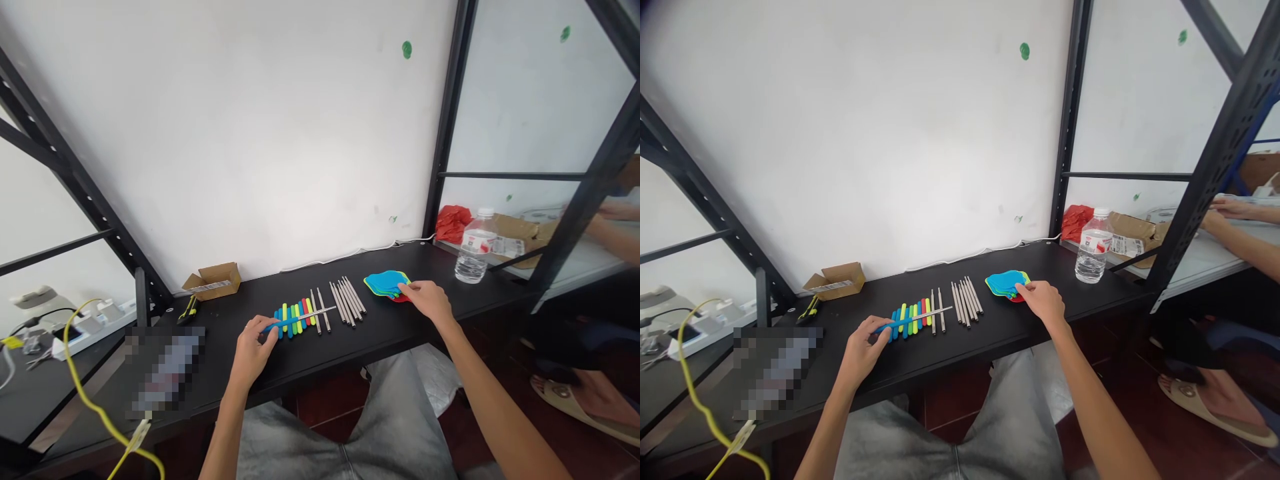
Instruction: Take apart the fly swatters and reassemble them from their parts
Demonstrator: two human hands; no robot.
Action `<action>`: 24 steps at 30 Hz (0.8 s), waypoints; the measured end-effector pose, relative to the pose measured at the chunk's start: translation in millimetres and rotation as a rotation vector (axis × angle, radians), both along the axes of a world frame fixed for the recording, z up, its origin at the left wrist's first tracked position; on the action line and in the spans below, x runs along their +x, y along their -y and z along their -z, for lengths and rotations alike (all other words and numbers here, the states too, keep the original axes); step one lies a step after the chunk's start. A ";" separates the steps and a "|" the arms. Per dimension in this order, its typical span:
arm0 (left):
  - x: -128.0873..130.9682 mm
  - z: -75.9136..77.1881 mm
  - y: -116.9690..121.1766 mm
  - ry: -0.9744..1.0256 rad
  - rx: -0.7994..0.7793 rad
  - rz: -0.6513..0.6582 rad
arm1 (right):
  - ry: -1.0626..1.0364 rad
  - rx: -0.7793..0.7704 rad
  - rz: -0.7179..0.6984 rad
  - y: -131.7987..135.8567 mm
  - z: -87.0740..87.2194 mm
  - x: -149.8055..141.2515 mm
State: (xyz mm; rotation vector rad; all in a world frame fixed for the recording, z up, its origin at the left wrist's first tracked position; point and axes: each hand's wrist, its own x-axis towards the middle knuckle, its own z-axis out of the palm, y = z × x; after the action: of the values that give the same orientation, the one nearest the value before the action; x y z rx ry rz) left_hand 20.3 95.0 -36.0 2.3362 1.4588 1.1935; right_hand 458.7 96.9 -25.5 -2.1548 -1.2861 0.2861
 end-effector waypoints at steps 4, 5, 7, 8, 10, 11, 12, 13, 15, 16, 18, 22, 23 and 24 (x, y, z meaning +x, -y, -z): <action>-0.5 0.0 0.1 -0.003 -0.004 0.002 | 0.007 0.002 0.012 -1.2 1.6 -0.4; -0.5 -0.1 0.2 -0.004 -0.004 0.002 | 0.008 0.004 0.013 -1.4 2.0 -0.1; -0.5 -0.6 0.6 -0.006 -0.001 0.003 | 0.008 0.011 0.010 -1.9 2.7 0.7; -0.3 -0.9 0.9 -0.008 0.000 0.004 | 0.005 0.017 0.008 -2.1 3.2 1.1; 0.1 -1.5 1.4 -0.010 0.000 0.006 | -0.004 0.034 0.008 -2.4 4.0 1.4; 0.4 -1.8 1.7 -0.011 0.001 0.006 | -0.009 0.044 0.011 -2.4 4.4 1.3; 0.5 -2.0 1.8 -0.012 0.003 0.005 | -0.013 0.054 0.015 -2.3 4.6 1.1; 0.7 -2.2 1.9 -0.014 0.008 0.003 | -0.014 0.066 0.022 -2.0 4.6 0.8; 0.8 -2.3 1.8 -0.017 0.019 -0.001 | -0.012 0.090 0.043 -1.3 4.3 0.1; 0.7 -2.2 1.6 -0.018 0.023 -0.002 | -0.011 0.100 0.056 -1.1 4.1 -0.1; 0.6 -1.9 1.2 -0.018 0.024 0.001 | -0.014 0.117 0.082 -1.1 3.7 -0.2; 0.5 -1.3 0.8 -0.016 0.015 0.000 | -0.029 0.137 0.112 -3.8 6.0 1.0; 0.6 -1.3 0.9 -0.016 0.013 0.000 | -0.031 0.145 0.111 -5.0 7.5 1.3; 0.7 -1.3 1.1 -0.015 0.011 0.000 | -0.027 0.157 0.101 -6.3 9.3 1.6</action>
State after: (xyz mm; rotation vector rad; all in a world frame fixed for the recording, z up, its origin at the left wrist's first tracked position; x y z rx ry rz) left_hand 21.1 93.9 -34.7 2.3580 1.4607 1.1895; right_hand 460.4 103.1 -34.8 -2.0674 -1.1409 0.1662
